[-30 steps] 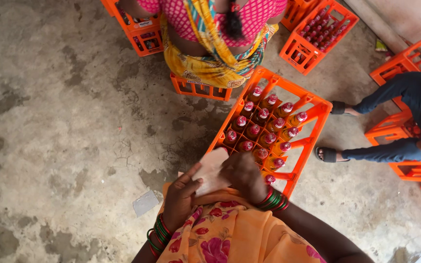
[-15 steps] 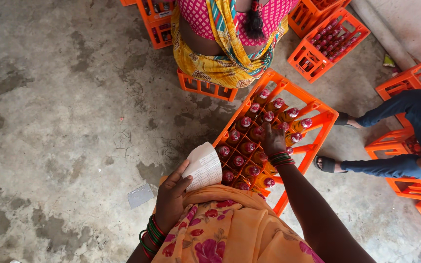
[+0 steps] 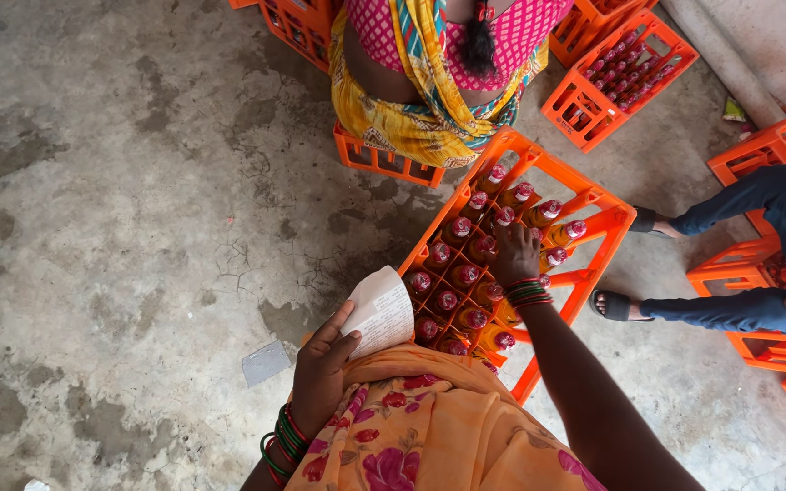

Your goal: The person counts bottles in an orange crate while holding a paper list. They repeatedly touch bottle caps and occasionally adjust the crate's position.

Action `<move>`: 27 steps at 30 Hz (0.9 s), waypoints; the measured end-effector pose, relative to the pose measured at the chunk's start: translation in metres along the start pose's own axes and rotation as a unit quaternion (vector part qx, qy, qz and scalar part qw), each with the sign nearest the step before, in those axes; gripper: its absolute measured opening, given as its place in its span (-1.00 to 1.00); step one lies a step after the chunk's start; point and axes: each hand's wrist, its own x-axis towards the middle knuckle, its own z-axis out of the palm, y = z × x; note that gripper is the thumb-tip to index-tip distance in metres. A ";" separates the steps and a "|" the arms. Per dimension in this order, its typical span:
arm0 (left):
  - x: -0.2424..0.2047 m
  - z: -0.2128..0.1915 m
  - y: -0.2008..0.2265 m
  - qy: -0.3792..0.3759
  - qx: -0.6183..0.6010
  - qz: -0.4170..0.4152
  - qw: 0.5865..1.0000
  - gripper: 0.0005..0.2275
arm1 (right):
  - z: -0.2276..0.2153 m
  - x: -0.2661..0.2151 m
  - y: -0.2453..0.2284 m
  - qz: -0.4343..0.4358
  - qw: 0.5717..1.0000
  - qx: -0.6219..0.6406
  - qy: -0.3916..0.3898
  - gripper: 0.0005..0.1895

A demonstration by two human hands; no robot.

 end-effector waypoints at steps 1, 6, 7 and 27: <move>0.000 0.000 -0.001 -0.003 0.006 0.005 1.000 -0.49 | -0.004 0.002 0.003 -0.031 0.999 0.025 -0.008 -0.37; 0.003 -0.001 -0.004 -0.010 0.015 0.013 1.000 -0.50 | -0.007 0.013 0.008 -0.064 0.993 0.070 -0.073 -0.51; 0.004 -0.001 -0.005 -0.013 0.012 0.014 1.000 -0.50 | -0.004 0.016 0.007 -0.033 0.989 0.058 -0.134 -0.55; 0.013 0.011 -0.010 -0.077 0.032 0.068 0.994 -0.65 | -0.106 -0.016 -0.061 0.015 0.936 0.351 0.024 -0.62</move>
